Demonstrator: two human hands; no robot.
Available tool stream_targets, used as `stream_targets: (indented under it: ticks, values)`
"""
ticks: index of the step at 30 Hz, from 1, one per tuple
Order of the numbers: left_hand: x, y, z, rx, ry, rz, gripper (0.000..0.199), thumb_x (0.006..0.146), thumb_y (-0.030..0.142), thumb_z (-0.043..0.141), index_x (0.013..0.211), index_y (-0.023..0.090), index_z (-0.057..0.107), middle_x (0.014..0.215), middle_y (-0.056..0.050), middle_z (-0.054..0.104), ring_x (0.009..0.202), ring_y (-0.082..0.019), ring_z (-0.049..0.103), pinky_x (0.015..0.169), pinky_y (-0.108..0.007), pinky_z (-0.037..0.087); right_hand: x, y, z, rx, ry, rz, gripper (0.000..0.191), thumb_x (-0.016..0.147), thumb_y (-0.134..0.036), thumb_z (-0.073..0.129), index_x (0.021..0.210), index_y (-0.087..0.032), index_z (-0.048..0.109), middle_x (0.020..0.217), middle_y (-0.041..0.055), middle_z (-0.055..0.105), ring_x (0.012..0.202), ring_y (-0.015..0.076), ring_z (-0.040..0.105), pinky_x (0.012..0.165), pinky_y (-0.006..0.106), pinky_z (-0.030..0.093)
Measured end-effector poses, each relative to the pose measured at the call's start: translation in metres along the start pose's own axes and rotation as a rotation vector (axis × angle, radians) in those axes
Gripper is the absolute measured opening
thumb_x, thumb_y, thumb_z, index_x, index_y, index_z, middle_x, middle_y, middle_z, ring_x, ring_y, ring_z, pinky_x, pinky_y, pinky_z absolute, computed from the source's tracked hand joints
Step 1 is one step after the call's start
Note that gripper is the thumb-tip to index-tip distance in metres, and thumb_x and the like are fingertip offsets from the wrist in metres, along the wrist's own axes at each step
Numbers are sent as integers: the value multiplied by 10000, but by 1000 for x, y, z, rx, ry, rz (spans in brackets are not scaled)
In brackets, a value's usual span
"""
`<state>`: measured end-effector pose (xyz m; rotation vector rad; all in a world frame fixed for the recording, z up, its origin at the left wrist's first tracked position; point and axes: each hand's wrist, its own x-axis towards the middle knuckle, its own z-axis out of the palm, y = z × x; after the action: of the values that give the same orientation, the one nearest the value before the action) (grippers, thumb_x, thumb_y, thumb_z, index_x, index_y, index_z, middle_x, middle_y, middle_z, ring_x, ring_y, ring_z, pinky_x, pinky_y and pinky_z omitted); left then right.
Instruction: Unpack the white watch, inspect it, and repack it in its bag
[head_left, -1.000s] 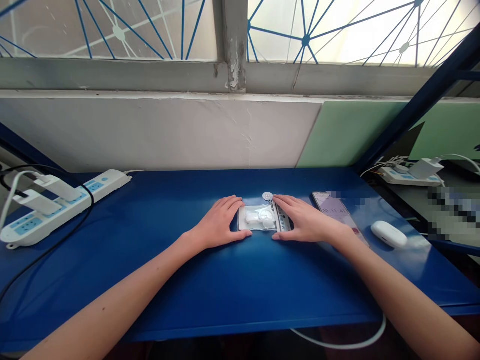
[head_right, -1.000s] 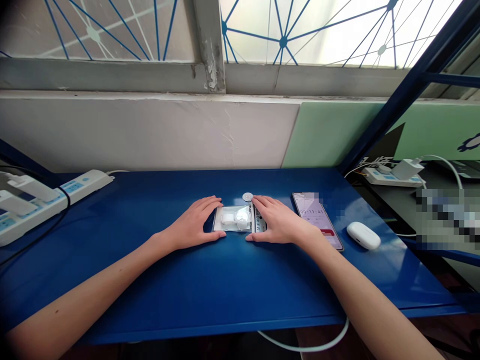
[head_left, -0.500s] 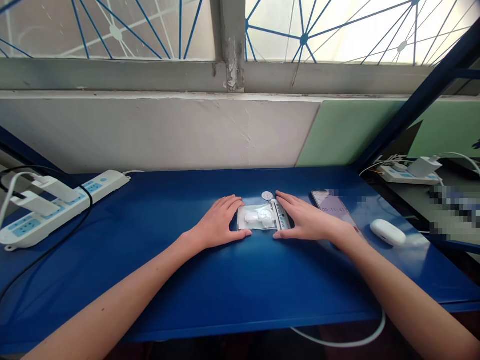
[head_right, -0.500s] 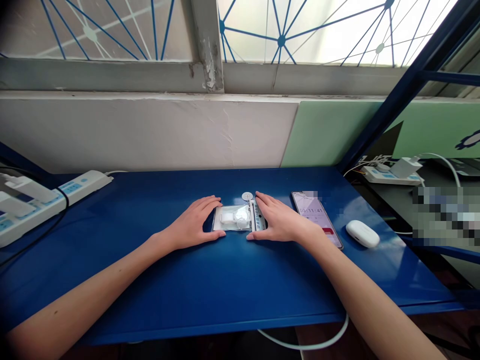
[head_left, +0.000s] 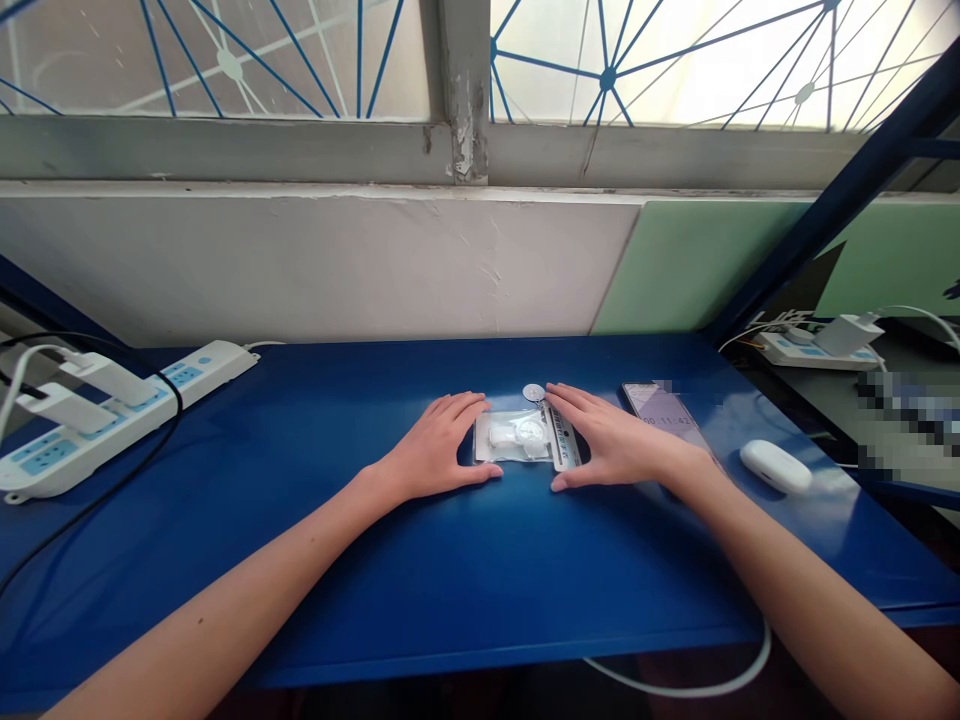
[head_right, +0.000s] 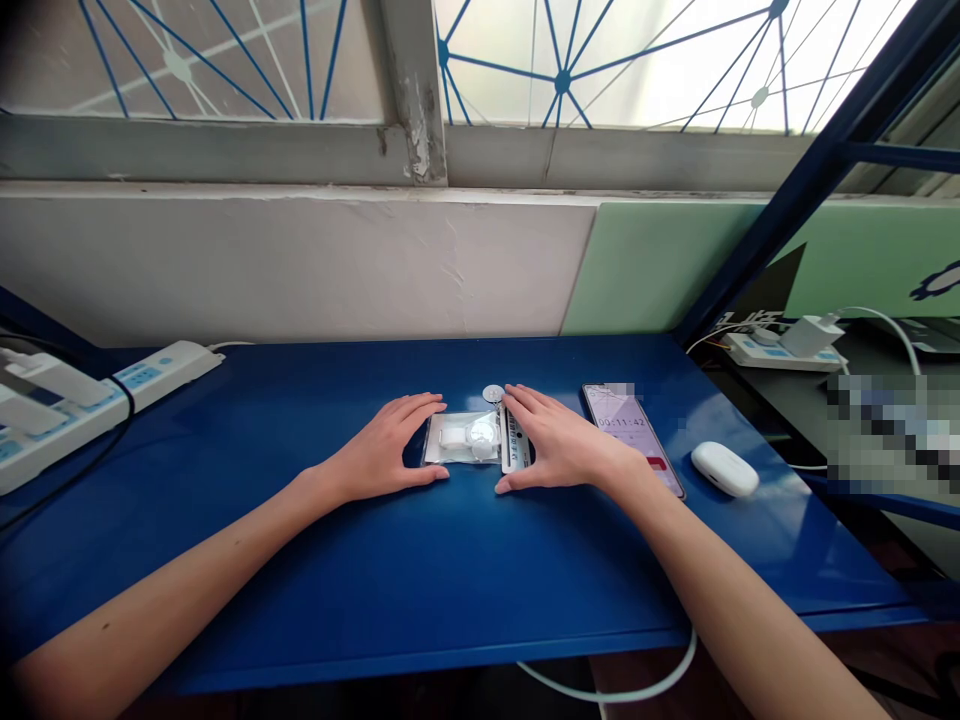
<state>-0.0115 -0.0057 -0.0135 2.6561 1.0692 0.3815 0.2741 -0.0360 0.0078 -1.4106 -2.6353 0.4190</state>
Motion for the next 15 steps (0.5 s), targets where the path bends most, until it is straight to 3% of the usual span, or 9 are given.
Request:
stream_targets:
  ticks: [6,12,15]
  values:
    - [0,-1,0,-10,-86,119,674,923,547,478,1491,229,301,1530,-67,334,1424,-245,269,1169,-430,197,2,-1,2,5,-3,-42,1007,748,-711,572,1505,-122,264,1540,166,309,1422,362,246,1136,496,303]
    - [1,-2,1,-3,-111,114,572,1000,482,351,1509,242,247,1548,-48,285,1439,-209,230,1173,-415,177,4,-2,4,0,16,-62,867,847,-656,480,1489,-99,305,1539,173,299,1418,358,259,1132,521,298]
    - [1,-3,1,-30,-89,114,520,1022,443,302,1506,259,251,1543,-34,301,1432,-196,251,1172,-416,185,4,-7,-1,6,88,-129,738,869,-599,499,1447,-151,405,1493,161,399,1375,353,353,1094,522,356]
